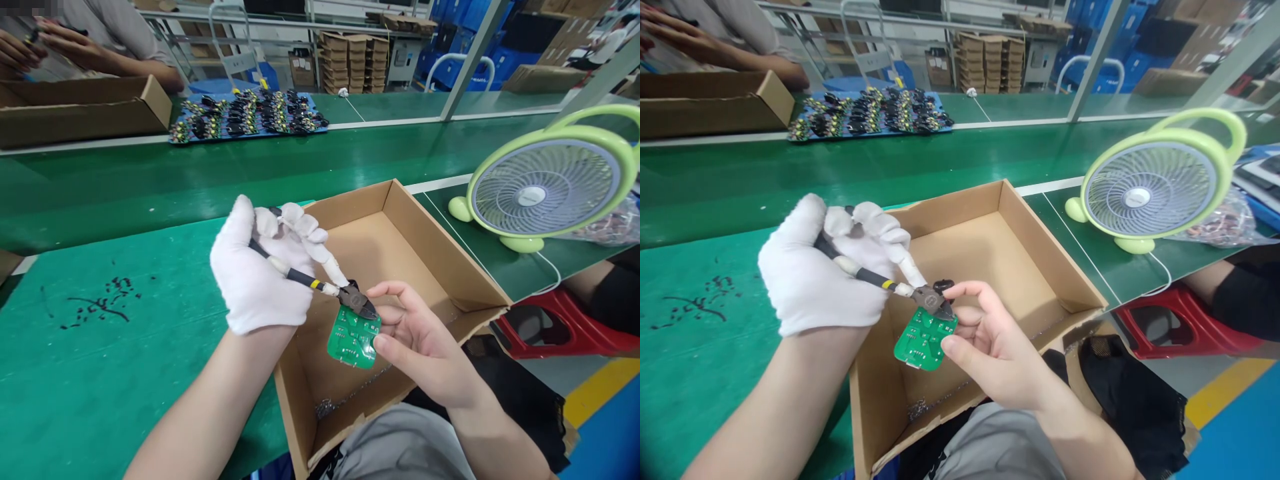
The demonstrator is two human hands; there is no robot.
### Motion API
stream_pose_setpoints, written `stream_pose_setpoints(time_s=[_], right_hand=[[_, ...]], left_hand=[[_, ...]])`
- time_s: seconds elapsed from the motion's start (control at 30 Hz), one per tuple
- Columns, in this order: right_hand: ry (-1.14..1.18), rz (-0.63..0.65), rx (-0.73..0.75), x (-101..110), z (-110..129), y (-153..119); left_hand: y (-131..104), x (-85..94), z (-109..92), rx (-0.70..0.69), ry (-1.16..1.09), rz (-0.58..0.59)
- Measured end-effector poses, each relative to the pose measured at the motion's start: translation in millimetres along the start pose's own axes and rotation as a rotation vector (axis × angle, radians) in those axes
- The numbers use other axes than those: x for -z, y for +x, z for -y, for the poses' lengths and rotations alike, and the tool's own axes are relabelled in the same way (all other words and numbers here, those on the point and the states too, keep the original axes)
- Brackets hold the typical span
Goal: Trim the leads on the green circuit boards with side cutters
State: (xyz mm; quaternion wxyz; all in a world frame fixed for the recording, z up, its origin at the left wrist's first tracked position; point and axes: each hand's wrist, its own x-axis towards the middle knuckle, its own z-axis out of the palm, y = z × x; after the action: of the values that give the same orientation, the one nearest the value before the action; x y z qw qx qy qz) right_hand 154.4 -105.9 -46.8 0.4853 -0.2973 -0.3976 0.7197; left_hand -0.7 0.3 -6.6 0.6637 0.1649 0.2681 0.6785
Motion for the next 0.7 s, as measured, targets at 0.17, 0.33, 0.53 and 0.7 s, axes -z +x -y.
stream_pose_setpoints(time_s=[0.17,0.33,0.53,0.7], right_hand=[[-0.021,0.000,-0.005,0.1,0.1,-0.4],[-0.037,0.000,0.002,0.9,-0.1,0.0],[-0.048,-0.013,-0.004,-0.1,0.6,-0.3],[-0.001,-0.012,-0.002,-0.1,0.6,-0.8]], left_hand=[[-0.6,-5.2,-2.9,0.012,-0.052,-0.085],[-0.8,-6.2,-5.4,-0.016,-0.009,-0.082],[0.3,-3.6,-0.7,-0.025,-0.088,0.000],[0.7,-2.6,2.1,0.001,-0.065,0.056]])
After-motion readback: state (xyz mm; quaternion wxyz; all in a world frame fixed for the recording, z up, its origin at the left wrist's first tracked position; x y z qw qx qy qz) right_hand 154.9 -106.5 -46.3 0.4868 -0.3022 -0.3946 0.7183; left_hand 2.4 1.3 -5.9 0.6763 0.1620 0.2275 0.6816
